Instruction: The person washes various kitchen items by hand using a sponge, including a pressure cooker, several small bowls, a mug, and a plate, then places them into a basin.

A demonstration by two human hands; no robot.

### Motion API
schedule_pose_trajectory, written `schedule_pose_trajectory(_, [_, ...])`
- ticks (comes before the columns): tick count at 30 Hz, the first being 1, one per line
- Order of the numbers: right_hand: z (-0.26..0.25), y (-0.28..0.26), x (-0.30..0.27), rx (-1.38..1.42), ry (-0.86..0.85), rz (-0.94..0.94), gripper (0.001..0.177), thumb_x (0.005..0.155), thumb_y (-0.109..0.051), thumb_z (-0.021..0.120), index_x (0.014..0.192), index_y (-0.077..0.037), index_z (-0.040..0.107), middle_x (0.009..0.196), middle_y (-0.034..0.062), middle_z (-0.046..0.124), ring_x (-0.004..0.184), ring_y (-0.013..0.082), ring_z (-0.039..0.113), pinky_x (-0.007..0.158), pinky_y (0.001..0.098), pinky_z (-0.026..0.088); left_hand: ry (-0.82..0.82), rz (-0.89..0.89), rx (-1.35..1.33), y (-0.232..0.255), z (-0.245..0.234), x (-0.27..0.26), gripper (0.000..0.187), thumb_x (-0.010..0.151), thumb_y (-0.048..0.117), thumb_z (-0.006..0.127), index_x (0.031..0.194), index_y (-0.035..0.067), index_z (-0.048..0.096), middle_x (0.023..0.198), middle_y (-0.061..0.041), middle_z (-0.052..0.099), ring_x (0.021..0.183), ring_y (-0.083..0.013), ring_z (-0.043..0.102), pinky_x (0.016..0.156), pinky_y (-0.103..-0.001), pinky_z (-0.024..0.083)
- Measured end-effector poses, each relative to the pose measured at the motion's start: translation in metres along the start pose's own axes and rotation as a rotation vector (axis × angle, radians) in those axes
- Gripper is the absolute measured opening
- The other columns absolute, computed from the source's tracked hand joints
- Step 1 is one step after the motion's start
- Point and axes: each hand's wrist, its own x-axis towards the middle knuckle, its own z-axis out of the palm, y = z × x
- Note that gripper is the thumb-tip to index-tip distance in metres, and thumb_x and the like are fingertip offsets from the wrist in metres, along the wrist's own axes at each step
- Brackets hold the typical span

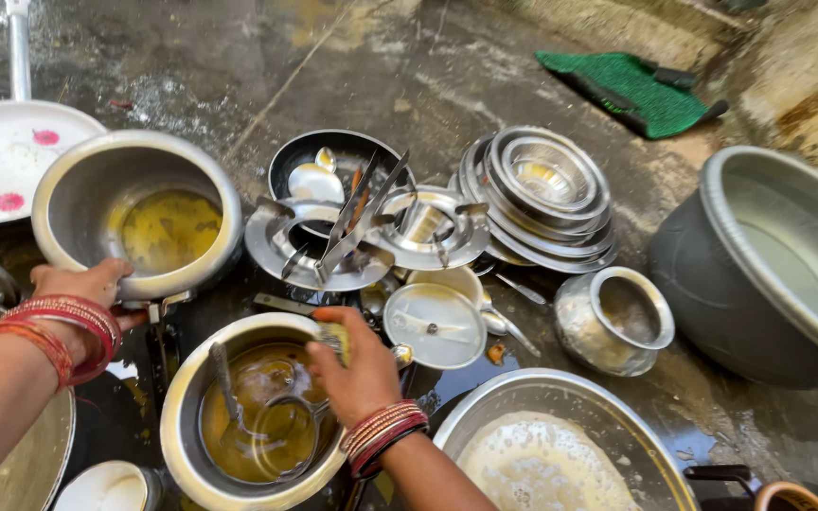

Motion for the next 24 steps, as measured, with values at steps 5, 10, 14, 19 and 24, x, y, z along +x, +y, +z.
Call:
schedule_pose_trajectory(5, [-0.014,0.013,0.001,-0.193,0.051,-0.070,0.037,0.089,-0.012,0.067,0.126,-0.017,0.061,0.110,0.0140,0.066,0.077,0.0286,0.073,0.070,0.0385,0.060,0.016,0.033,-0.046,-0.004,0.009,-0.009,0.085,0.089,0.036,0.080,0.145,-0.001,0.028,0.136,-0.026,0.052,0.113,-0.0363,0.066,0.079,-0.050,0.062])
schedule_pose_trajectory(10, [-0.010,0.019,0.001,-0.311,0.113,-0.310,0.037,0.087,-0.010,0.072,0.123,-0.014,0.062,0.111,0.0174,0.070,0.104,0.0381,0.066,0.090,0.0465,0.050,-0.072,0.259,0.206,-0.022,0.018,-0.034,0.097,0.086,0.063,0.076,0.140,-0.016,0.054,0.138,-0.038,0.062,0.127,-0.0441,0.063,0.110,-0.044,0.043])
schedule_pose_trajectory(14, [-0.010,0.018,-0.005,-0.250,0.066,-0.220,0.037,0.089,-0.012,0.070,0.126,-0.014,0.062,0.112,0.0174,0.069,0.098,0.0356,0.069,0.086,0.0429,0.055,-0.172,0.435,0.738,-0.037,0.008,-0.125,0.140,0.069,0.066,0.087,0.158,-0.011,0.011,0.155,-0.036,0.029,0.141,-0.0446,0.037,0.114,-0.040,0.034])
schedule_pose_trajectory(19, [-0.013,0.003,-0.011,0.011,-0.017,-0.004,0.038,0.088,-0.013,0.065,0.125,-0.016,0.060,0.118,0.0100,0.069,0.093,0.0314,0.077,0.077,0.0383,0.064,-0.362,1.330,1.287,-0.027,-0.007,-0.203,0.093,0.073,0.049,0.077,0.149,0.022,0.032,0.148,-0.011,0.046,0.132,-0.0302,0.048,0.111,-0.044,0.039])
schedule_pose_trajectory(24, [-0.013,0.009,-0.014,-0.194,0.050,-0.293,0.037,0.088,-0.013,0.069,0.125,-0.013,0.062,0.115,0.0139,0.071,0.103,0.0358,0.070,0.088,0.0435,0.055,-0.787,0.731,1.402,-0.065,0.044,-0.207,0.097,0.082,0.051,0.080,0.154,0.012,0.030,0.139,-0.015,0.050,0.128,-0.0341,0.053,0.108,-0.043,0.046])
